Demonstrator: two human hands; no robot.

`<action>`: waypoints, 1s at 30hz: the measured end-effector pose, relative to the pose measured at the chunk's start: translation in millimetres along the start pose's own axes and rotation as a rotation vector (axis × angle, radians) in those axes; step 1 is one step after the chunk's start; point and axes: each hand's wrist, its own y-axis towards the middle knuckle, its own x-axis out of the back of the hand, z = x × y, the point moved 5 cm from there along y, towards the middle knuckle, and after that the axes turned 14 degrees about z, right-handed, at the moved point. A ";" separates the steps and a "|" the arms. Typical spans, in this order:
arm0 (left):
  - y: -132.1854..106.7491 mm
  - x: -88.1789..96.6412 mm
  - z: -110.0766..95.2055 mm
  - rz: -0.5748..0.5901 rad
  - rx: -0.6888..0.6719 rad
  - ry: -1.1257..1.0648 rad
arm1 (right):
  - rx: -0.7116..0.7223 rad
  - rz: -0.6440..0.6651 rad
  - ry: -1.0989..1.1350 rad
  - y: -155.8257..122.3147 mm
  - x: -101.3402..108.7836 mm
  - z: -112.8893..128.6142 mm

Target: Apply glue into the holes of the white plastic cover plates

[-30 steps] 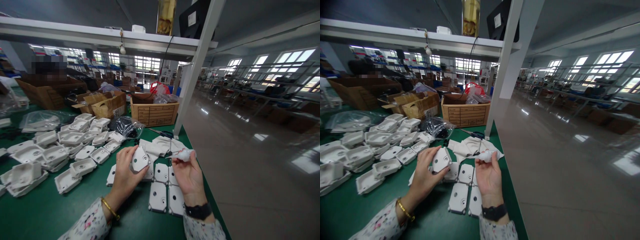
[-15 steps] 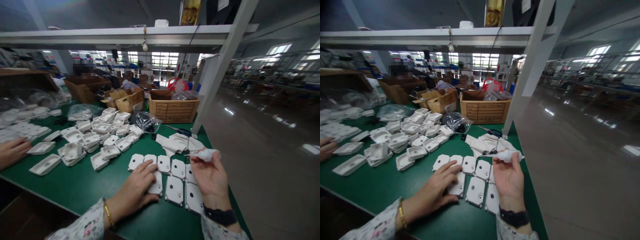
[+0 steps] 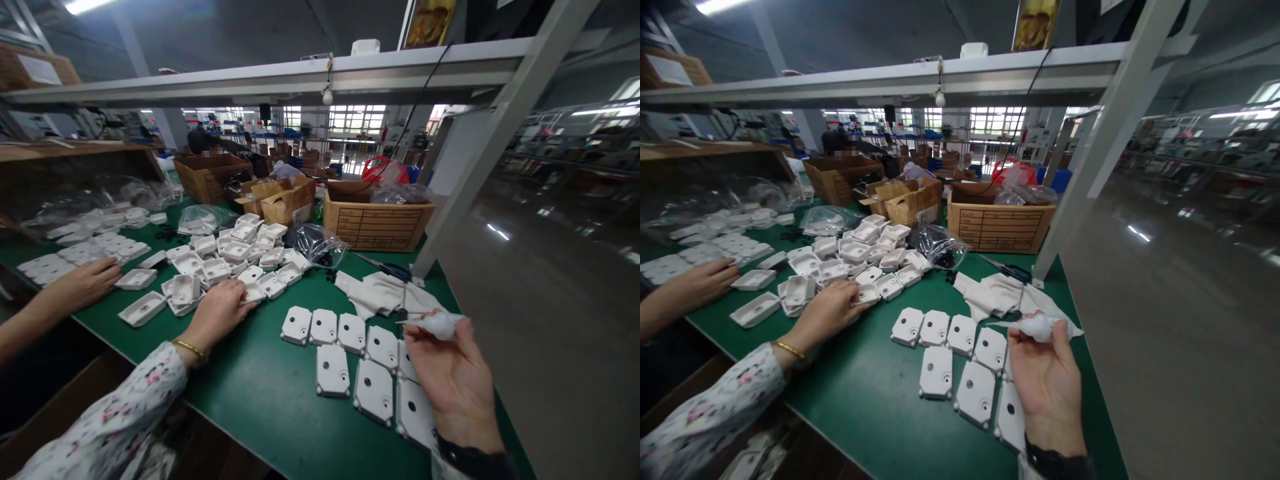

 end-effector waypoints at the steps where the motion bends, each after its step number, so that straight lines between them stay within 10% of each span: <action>1: 3.6 3.4 -2.8 -0.001 0.016 -0.045 | -0.004 -0.018 0.004 0.1 0.5 -0.2; 7: 9.5 5.7 -51.1 0.090 0.046 -0.561 | -0.023 -0.039 0.045 -1.4 -4.0 -1.4; 14: 27.7 -78.2 -132.7 0.526 0.168 -1.913 | -0.066 -0.036 0.061 -0.9 -0.8 -11.4; 24: 4.9 -139.2 -163.6 1.119 0.189 -2.013 | -0.020 -0.028 -0.065 -6.6 -3.7 -15.1; 30: -2.1 -142.1 -166.2 1.112 0.329 -1.996 | -0.006 -0.102 -0.104 -8.0 -0.4 -19.3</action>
